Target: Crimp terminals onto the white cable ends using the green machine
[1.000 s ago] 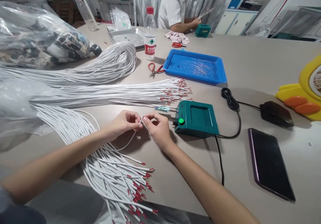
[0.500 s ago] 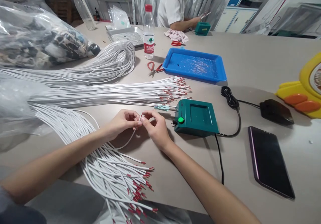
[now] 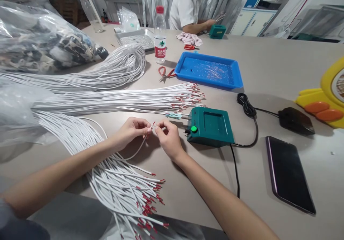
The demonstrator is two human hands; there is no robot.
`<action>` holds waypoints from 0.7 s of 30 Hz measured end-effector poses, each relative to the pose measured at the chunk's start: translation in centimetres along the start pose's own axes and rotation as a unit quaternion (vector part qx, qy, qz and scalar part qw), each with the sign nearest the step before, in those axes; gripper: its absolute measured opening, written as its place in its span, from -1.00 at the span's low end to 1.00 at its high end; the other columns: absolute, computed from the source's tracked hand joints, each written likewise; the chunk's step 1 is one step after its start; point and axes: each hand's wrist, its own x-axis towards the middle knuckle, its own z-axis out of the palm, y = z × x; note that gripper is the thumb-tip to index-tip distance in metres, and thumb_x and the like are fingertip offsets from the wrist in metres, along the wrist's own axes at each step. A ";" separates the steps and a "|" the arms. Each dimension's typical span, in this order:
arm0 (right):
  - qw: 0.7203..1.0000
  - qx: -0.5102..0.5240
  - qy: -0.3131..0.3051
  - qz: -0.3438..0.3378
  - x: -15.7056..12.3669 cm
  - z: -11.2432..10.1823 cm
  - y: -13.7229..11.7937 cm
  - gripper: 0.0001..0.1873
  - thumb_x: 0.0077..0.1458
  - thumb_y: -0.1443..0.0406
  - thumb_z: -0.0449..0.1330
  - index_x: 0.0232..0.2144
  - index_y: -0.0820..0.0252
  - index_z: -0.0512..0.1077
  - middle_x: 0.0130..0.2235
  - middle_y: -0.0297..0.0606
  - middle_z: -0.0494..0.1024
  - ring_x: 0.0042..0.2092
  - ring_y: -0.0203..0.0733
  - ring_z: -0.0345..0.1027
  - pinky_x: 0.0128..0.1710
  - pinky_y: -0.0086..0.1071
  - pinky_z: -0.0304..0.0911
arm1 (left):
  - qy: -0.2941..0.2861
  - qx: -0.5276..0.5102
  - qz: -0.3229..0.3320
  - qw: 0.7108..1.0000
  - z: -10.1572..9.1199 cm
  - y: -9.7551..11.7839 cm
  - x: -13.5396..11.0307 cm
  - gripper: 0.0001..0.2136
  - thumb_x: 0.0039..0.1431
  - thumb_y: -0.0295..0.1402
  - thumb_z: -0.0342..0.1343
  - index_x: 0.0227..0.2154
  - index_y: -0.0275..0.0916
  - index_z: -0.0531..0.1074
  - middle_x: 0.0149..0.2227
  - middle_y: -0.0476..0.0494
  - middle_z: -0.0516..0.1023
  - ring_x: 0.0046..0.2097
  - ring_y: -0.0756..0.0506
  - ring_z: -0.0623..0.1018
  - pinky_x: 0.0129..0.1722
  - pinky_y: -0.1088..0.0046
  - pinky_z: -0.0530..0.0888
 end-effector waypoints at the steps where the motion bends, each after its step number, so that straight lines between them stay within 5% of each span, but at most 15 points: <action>1: 1.000 0.005 0.008 0.003 0.0 0.0 0.2 -0.81 0.02 0.24 0.13 -0.55 0.21 0.29 -0.54 -0.37 0.32 -0.51 -0.36 0.16 -0.54 -0.47 0.12 | -0.003 -0.001 0.000 1.000 -0.1 0.0 0.0 -0.81 -0.08 -0.33 0.26 -0.54 -0.38 0.43 -0.59 -0.03 0.43 -0.53 0.06 0.38 -0.48 0.56 0.32; 8: 0.999 -0.008 0.022 -0.048 -0.1 -0.1 0.6 -0.76 0.08 0.32 0.07 -0.18 0.16 0.42 -0.33 -0.27 0.38 -0.39 -0.33 0.25 -0.50 -0.48 0.19 | -0.027 -0.013 -0.024 0.999 -0.1 0.0 -0.1 -0.80 -0.05 -0.31 0.24 -0.54 -0.39 0.45 -0.60 -0.03 0.42 -0.54 0.07 0.36 -0.49 0.55 0.30; 21: 0.994 -0.038 0.013 -0.099 -0.3 -0.1 0.5 -0.73 0.08 0.39 0.05 -0.21 0.12 0.48 -0.31 -0.25 0.39 -0.31 -0.28 0.29 -0.52 -0.47 0.16 | -0.006 0.023 -0.015 1.000 0.0 0.2 -0.1 -0.83 -0.07 -0.34 0.23 -0.58 -0.37 0.46 -0.63 -0.01 0.41 -0.56 0.08 0.33 -0.52 0.57 0.26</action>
